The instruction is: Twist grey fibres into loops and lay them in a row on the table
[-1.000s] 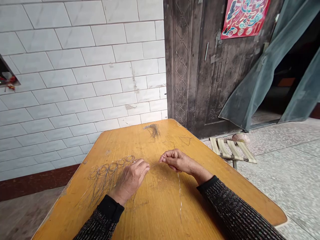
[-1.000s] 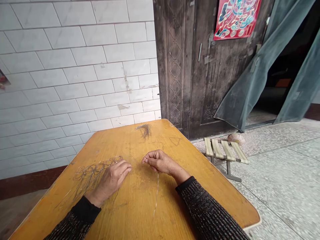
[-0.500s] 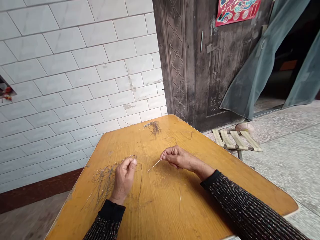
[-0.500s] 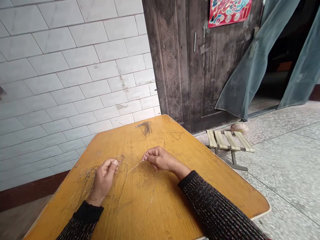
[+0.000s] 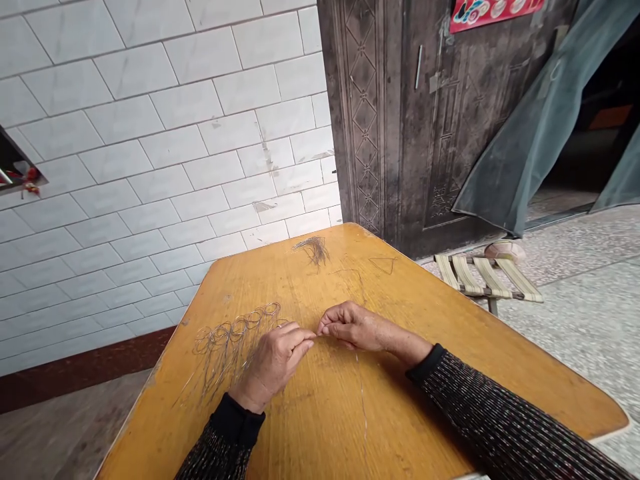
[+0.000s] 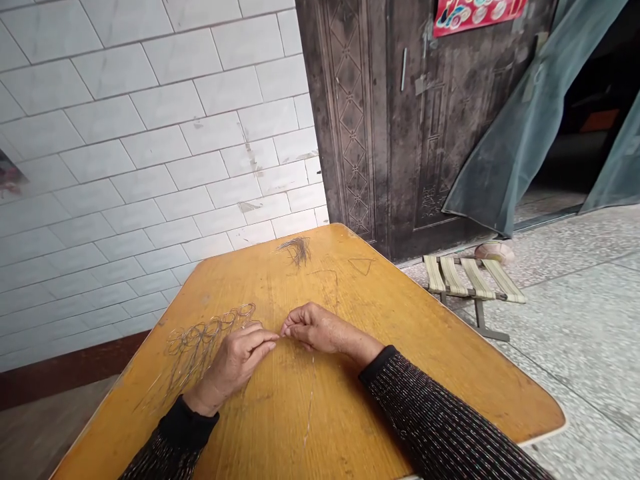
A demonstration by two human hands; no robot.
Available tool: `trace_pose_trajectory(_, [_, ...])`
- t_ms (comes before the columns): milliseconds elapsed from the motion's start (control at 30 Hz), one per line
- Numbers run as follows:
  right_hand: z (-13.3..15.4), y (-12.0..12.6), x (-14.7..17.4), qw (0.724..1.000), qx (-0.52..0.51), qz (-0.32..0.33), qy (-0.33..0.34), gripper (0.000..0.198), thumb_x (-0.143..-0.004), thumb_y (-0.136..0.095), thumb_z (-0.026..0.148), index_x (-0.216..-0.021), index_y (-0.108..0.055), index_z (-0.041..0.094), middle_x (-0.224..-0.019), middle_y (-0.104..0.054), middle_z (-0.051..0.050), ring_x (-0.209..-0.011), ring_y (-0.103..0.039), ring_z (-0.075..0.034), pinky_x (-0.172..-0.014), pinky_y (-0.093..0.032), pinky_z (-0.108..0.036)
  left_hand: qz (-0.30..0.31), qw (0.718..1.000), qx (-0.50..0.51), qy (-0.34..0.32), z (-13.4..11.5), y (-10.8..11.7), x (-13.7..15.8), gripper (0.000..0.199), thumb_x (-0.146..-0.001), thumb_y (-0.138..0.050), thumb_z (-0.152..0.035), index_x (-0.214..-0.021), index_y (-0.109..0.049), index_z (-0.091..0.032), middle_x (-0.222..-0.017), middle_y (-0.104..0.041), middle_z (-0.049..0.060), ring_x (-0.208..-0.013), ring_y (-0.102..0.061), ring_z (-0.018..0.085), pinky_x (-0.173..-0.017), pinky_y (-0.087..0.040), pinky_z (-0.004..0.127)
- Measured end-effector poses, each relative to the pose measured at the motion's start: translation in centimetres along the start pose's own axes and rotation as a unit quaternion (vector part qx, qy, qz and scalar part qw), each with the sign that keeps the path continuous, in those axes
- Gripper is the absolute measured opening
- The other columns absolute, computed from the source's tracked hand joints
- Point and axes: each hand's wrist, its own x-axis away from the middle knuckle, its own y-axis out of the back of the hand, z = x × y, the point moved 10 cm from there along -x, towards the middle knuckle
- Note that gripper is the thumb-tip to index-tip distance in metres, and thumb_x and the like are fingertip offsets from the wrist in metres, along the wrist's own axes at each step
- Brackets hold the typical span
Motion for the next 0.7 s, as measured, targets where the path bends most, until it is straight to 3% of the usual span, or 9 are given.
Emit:
trace_pose_trajectory(433, [0.5,-0.3,0.5,0.999,-0.006,0.043,-0.012,0.017,-0.077,-0.052,0.026,-0.08,-0.058,0.01,-0.05,-0.044,0.006,-0.04,-0.035,-0.004,-0.039,-0.025,-0.017,0.0,0.998,-0.02,-0.051,-0.2,1.3,-0.1,0.019,-0.086,-0.046,-0.02,-0.079,-0.064,-0.017,-0.067,-0.058,0.002,-0.064,-0.054,0.013,-0.058,-0.039,0.022])
trace_pose_trajectory(700, [0.6,0.6,0.6,1.0,-0.006,0.018,-0.024,0.018,-0.075,-0.053,0.028,-0.077,-0.057,0.011,-0.052,-0.045,0.006,-0.04,-0.034,-0.004,-0.039,-0.025,-0.017,-0.014,0.998,-0.042,-0.039,1.2,1.8,0.1,0.017,-0.085,-0.046,-0.016,-0.079,-0.061,-0.017,-0.07,-0.06,0.002,-0.067,-0.054,0.014,-0.061,-0.04,0.024])
